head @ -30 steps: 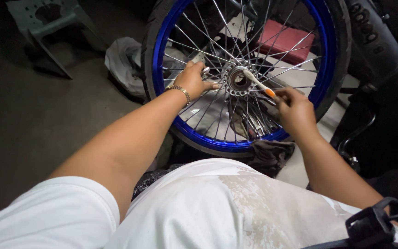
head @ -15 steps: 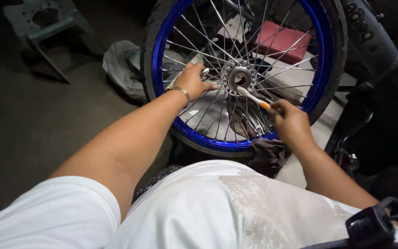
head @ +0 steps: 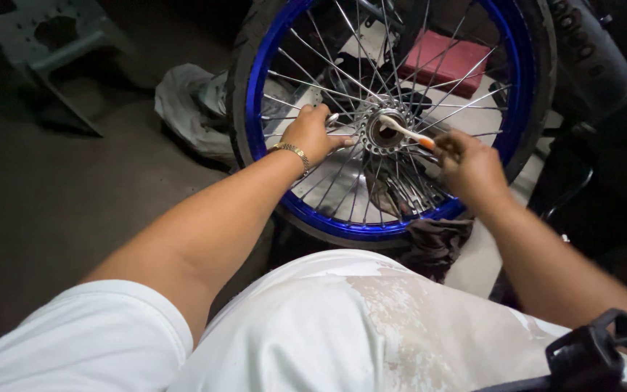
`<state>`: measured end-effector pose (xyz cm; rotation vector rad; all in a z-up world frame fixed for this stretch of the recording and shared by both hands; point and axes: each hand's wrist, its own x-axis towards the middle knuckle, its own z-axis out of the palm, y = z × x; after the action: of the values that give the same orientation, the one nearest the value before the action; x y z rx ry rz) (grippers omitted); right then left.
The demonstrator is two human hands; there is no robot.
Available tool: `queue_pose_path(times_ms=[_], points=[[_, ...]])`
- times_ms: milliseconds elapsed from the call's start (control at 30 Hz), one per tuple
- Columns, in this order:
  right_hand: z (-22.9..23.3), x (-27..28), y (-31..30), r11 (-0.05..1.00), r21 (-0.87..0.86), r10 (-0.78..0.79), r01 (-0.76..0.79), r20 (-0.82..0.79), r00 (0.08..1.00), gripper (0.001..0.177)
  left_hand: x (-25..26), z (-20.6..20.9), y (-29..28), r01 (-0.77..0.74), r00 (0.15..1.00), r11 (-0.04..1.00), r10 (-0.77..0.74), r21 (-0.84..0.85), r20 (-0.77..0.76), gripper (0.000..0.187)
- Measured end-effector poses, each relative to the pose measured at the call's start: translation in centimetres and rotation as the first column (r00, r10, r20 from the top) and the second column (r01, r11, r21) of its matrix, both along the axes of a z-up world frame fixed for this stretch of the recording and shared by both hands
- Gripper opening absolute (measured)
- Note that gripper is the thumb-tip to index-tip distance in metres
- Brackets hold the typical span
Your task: The person wipes the hub and spokes of a blue bicycle wheel with a cloth, then uses a toothbrush to scrub the hub area. The wheel remains mounted on the bicycle during the cleaning.
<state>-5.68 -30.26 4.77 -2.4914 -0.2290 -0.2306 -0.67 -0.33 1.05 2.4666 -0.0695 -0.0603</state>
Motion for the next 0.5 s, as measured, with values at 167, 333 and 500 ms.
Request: queue_pose_path(times_ms=[167, 333, 500], points=[[2.5, 1.5, -1.6, 0.923, -0.343, 0.259, -0.174, 0.219, 0.941, 0.025, 0.0, 0.5, 0.2, 0.018, 0.999, 0.999, -0.017, 0.026, -0.037, 0.072], [2.9, 0.6, -1.1, 0.815, -0.527, 0.415, -0.24, 0.244, 0.876, 0.023, 0.1, 0.7, 0.3, 0.036, 0.999, 0.999, -0.035, 0.028, -0.026, 0.072], [1.6, -1.2, 0.7, 0.708, -0.605, 0.56, -0.363, 0.17, 0.811, 0.027, 0.0, 0.9, 0.4, 0.047, 0.998, 0.998, -0.046, 0.029, -0.04, 0.07]])
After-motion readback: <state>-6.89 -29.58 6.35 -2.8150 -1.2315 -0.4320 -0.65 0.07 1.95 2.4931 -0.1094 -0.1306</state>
